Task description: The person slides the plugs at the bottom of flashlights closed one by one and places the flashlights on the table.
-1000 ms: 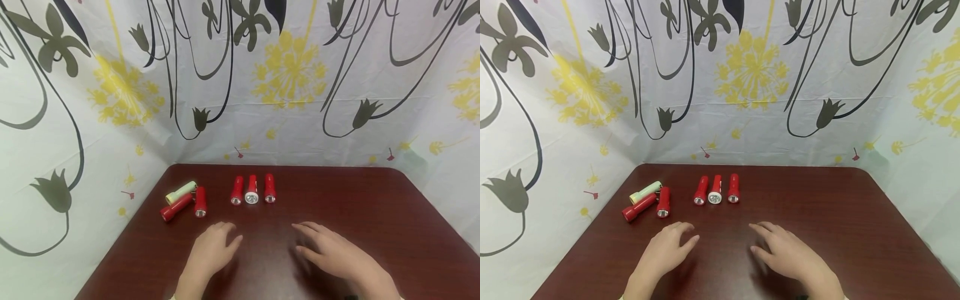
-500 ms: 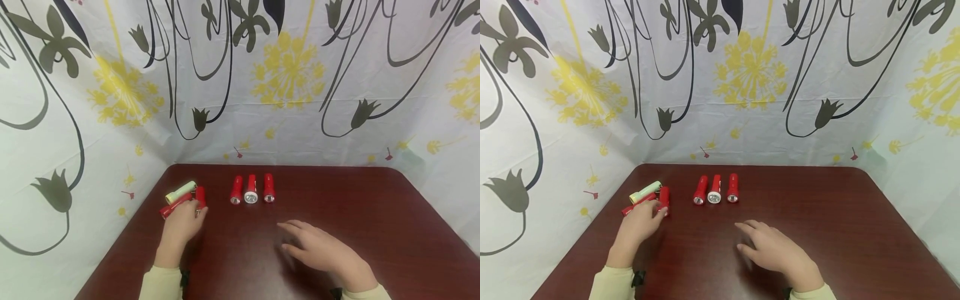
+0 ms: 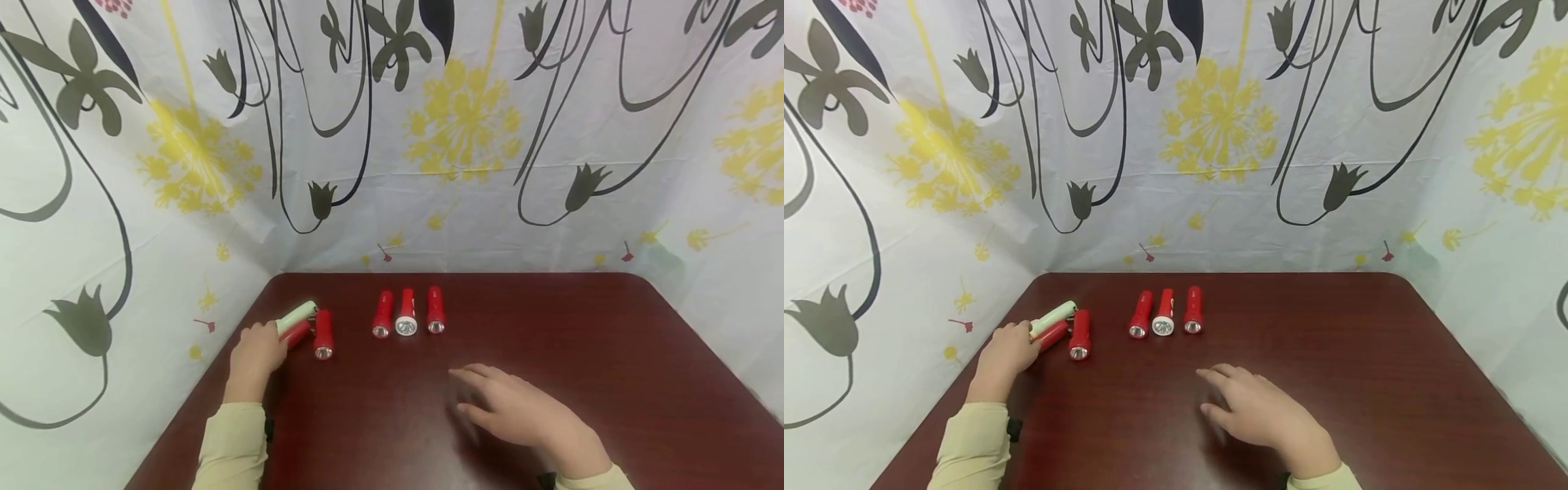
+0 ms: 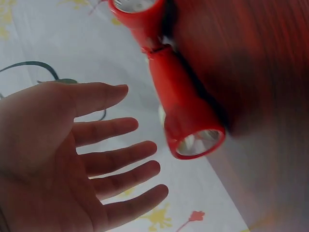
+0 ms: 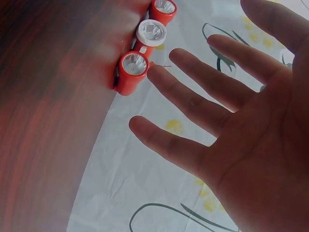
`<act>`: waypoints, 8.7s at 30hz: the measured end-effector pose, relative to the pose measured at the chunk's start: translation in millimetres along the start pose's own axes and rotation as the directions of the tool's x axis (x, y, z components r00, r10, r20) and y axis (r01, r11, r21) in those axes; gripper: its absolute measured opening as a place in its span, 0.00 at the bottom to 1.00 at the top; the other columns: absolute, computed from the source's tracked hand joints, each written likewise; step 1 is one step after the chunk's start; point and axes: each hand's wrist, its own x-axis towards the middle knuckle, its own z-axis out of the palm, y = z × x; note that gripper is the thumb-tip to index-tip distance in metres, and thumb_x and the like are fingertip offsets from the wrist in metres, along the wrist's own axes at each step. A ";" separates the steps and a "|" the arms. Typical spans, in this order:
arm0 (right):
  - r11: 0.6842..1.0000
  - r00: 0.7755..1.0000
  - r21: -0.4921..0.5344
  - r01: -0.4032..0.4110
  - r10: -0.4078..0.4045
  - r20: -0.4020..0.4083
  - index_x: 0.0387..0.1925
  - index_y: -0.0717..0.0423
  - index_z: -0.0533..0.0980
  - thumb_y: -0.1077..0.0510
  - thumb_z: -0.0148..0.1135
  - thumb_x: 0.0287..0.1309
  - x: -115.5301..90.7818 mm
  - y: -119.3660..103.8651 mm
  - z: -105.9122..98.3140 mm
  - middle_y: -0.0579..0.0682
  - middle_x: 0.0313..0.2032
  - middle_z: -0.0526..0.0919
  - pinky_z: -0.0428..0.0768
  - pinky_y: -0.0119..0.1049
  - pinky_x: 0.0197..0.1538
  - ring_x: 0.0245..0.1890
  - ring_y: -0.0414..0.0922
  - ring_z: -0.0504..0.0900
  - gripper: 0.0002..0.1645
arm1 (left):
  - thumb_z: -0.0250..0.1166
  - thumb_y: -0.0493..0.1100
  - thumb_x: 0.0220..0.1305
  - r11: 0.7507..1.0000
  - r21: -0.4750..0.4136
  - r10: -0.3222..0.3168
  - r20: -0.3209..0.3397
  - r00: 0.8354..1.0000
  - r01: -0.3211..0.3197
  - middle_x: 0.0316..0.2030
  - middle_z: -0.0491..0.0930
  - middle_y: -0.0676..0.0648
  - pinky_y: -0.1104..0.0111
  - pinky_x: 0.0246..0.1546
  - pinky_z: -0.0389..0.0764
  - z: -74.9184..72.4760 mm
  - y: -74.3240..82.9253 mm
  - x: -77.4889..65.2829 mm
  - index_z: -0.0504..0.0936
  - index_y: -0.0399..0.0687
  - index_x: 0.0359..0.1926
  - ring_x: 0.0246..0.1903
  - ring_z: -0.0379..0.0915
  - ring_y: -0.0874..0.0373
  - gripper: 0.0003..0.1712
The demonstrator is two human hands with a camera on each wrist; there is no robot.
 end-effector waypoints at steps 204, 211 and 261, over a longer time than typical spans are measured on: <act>0.986 0.995 0.130 0.102 -0.104 0.006 0.68 0.35 0.80 0.46 0.65 0.74 -14.0 6.3 2.0 0.25 0.38 0.86 0.82 0.33 0.41 0.36 0.23 0.77 0.24 | 0.72 0.65 0.66 0.843 -0.438 0.346 -0.003 0.938 -0.312 0.40 0.88 0.47 0.64 0.38 0.89 -8.6 250.7 -15.3 0.80 0.46 0.64 0.32 0.83 0.58 0.36; 0.986 0.995 0.138 0.095 -0.099 0.025 0.68 0.39 0.80 0.45 0.64 0.74 -15.7 6.2 2.9 0.23 0.32 0.84 0.84 0.35 0.42 0.36 0.23 0.78 0.24 | 0.73 0.63 0.67 0.890 -0.289 0.371 0.011 0.929 -0.352 0.20 0.79 0.49 0.70 0.26 0.78 18.2 306.0 43.9 0.79 0.48 0.26 0.20 0.75 0.59 0.26; 0.990 0.998 0.130 0.053 -0.058 0.037 0.65 0.40 0.82 0.41 0.61 0.76 -30.1 17.1 -5.7 0.39 0.56 0.88 0.85 0.36 0.47 0.48 0.35 0.85 0.22 | 0.63 0.50 0.73 0.903 0.133 0.414 -0.005 0.910 -0.409 0.36 0.89 0.53 0.60 0.31 0.86 58.2 357.1 85.0 0.86 0.57 0.29 0.36 0.87 0.54 0.13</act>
